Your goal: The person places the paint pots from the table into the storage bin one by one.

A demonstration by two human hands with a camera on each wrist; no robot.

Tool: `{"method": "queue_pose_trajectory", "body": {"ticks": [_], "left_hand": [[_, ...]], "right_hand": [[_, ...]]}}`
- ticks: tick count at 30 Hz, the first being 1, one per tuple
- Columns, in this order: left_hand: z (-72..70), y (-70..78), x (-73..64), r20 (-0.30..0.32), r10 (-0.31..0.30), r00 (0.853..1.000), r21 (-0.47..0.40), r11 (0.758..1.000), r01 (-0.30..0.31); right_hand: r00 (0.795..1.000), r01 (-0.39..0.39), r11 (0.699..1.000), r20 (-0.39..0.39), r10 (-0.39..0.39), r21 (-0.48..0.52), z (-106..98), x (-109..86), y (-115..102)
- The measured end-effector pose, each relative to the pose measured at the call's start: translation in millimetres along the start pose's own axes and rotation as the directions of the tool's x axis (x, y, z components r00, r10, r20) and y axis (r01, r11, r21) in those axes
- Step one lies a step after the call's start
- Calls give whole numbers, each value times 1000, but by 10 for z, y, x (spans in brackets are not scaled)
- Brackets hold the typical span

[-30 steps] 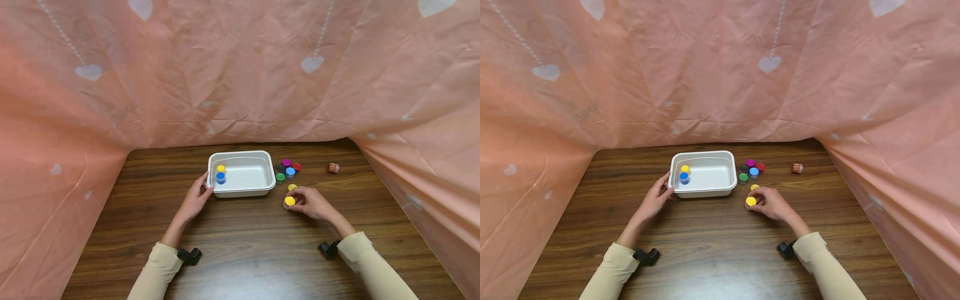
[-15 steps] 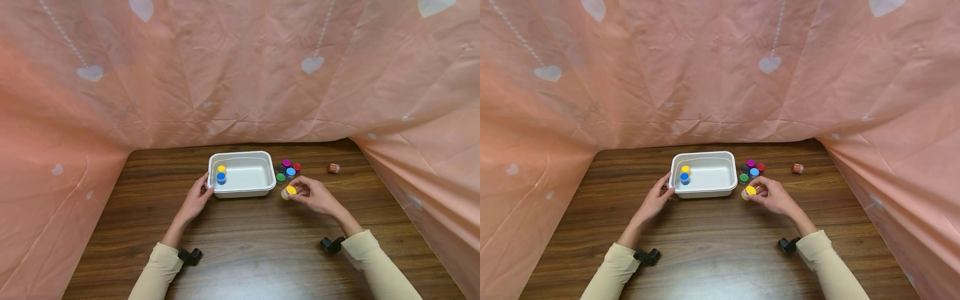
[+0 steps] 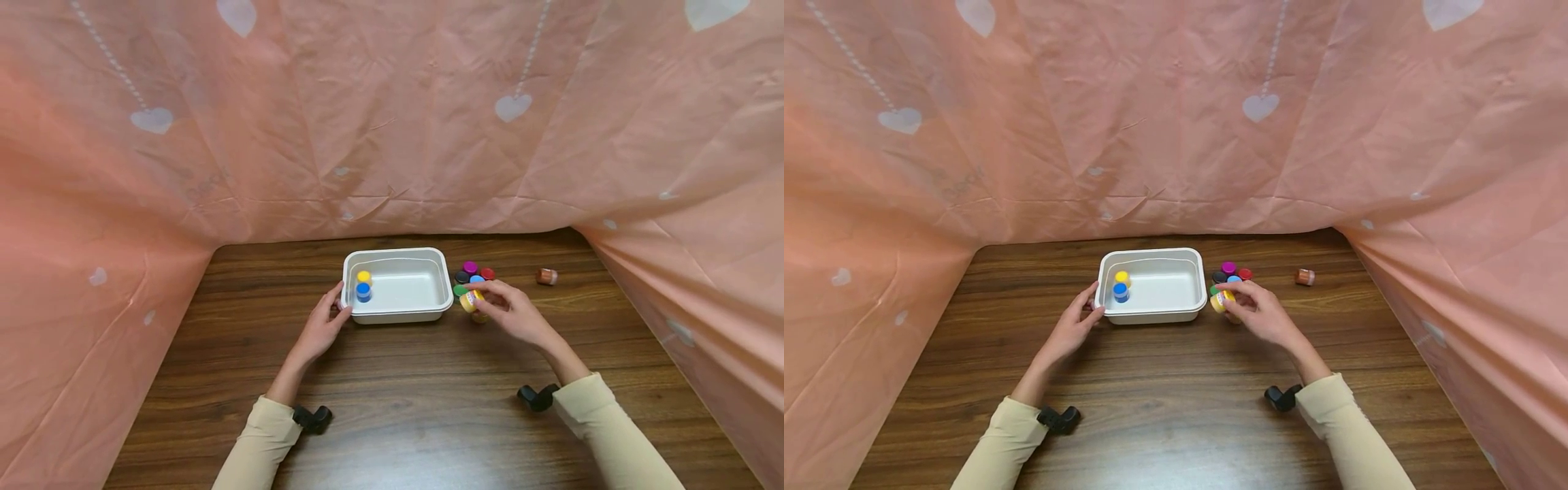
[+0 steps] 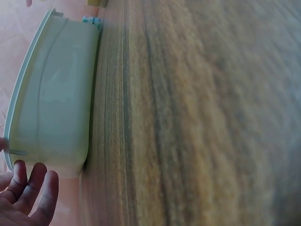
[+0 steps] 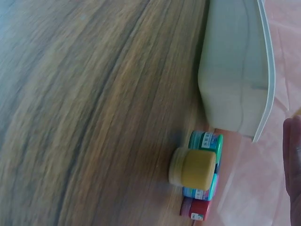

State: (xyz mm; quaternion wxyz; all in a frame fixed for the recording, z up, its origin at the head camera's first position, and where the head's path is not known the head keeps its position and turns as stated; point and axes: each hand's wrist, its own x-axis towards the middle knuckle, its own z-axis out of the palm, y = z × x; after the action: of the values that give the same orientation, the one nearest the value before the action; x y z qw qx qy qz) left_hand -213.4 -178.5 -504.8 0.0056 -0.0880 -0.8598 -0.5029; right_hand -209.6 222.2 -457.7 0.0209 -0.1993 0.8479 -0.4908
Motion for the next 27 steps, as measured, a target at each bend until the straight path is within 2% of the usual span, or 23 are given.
{"method": "queue_pose_trajectory", "body": {"ticks": [5,11,20,27], "left_hand": [[1,-11,5,6,-1,1000,6,1000,1],[-3,-9,1,12,-1,1000,-2,1000,1],[-2,-15,6,9,-6,1000,-9,1000,6],[0,-13,7,7,0,1000,-13,1000,0]], "right_hand": [[1000,9,992,0,-9,129,27,48,-26],[1000,-1,976,-15,4,217,58,92,-53],[996,26,971,-90,-4,238,126,156,-124],[996,-19,966,-82,42,257,179,212,-153]]}}
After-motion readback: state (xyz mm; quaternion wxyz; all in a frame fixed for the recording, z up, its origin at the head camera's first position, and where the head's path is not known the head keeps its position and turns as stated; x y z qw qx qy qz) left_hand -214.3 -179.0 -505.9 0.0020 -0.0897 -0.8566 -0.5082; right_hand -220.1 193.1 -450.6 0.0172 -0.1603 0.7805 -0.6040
